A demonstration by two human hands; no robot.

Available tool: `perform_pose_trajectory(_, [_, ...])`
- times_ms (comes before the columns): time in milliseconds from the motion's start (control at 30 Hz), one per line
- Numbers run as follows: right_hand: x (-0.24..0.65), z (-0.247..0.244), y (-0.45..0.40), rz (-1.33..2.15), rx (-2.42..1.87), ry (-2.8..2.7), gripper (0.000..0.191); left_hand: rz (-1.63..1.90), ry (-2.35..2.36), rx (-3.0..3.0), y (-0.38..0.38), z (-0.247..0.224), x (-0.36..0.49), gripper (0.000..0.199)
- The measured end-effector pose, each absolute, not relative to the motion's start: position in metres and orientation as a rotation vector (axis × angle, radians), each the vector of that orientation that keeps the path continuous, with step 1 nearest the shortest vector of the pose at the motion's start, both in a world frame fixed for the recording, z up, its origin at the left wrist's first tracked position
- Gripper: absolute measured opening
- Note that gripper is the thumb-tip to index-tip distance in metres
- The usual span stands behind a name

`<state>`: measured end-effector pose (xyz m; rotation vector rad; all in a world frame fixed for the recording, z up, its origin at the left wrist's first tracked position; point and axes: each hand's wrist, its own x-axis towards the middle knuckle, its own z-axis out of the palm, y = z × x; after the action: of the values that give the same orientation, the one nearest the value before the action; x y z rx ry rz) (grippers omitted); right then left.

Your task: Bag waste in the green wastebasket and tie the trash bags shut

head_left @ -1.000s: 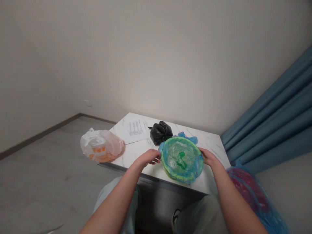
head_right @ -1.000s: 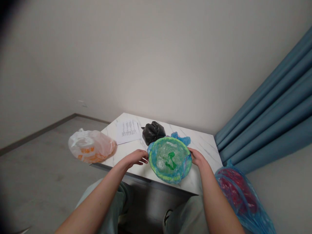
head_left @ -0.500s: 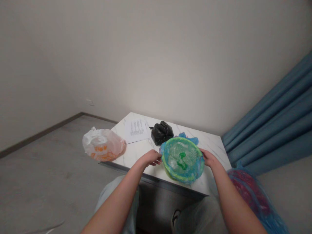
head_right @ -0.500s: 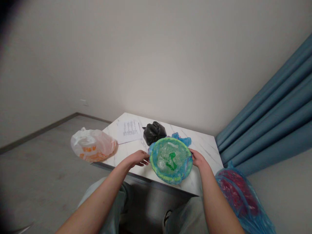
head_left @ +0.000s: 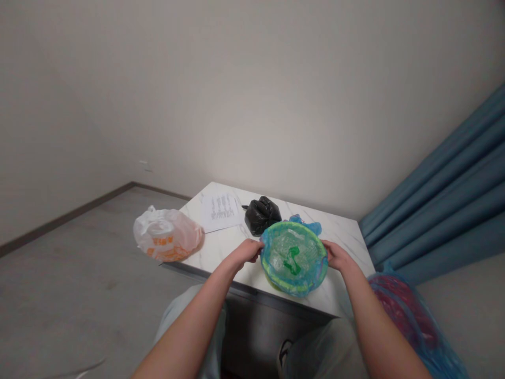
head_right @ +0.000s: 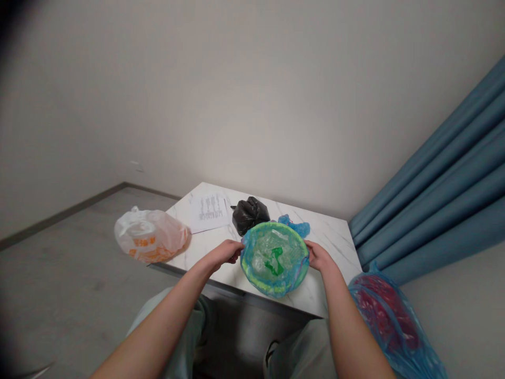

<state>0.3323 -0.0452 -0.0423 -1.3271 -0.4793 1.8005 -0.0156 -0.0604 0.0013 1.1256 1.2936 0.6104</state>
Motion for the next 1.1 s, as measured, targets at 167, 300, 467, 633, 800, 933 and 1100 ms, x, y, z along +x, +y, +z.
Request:
perform_pose_trajectory(167, [0.330, -0.039, -0.047, 1.703, -1.461, -0.511, 0.015, 0.664, 1.235, 1.158, -0.062, 0.003, -0.016, 0.016])
perform_pose_trajectory(300, [0.323, -0.037, -0.045, 1.383, -1.557, -0.636, 0.006, 0.682, 1.166, 1.175, -0.059, -0.005, -0.017, 0.022])
perform_pose_trajectory(467, [0.311, -0.034, -0.049, 0.526, -1.759, -1.174, 0.027, 0.734, 1.067, 1.196, -0.057, -0.018, -0.015, 0.071])
perform_pose_trajectory(633, [0.290, -0.028, -0.057, 0.132, -1.799, -1.526, 0.038, 0.731, 1.058, 1.238, -0.056, -0.026, -0.011, 0.069])
perform_pose_trajectory(800, [0.272, -0.022, -0.055, 0.358, -1.633, -1.303, 0.038, 0.749, 1.163, 1.257, -0.053, -0.027, -0.006, 0.048])
perform_pose_trajectory(933, [0.266, -0.020, -0.051, 0.696, -1.448, -1.019, 0.043, 0.786, 1.182, 1.289, -0.053, -0.024, 0.000, 0.034])
perform_pose_trajectory(1100, [0.269, -0.017, -0.054, 0.757, -1.446, -0.961, 0.039, 0.919, 1.338, 1.265, -0.048, -0.022, 0.007, 0.028])
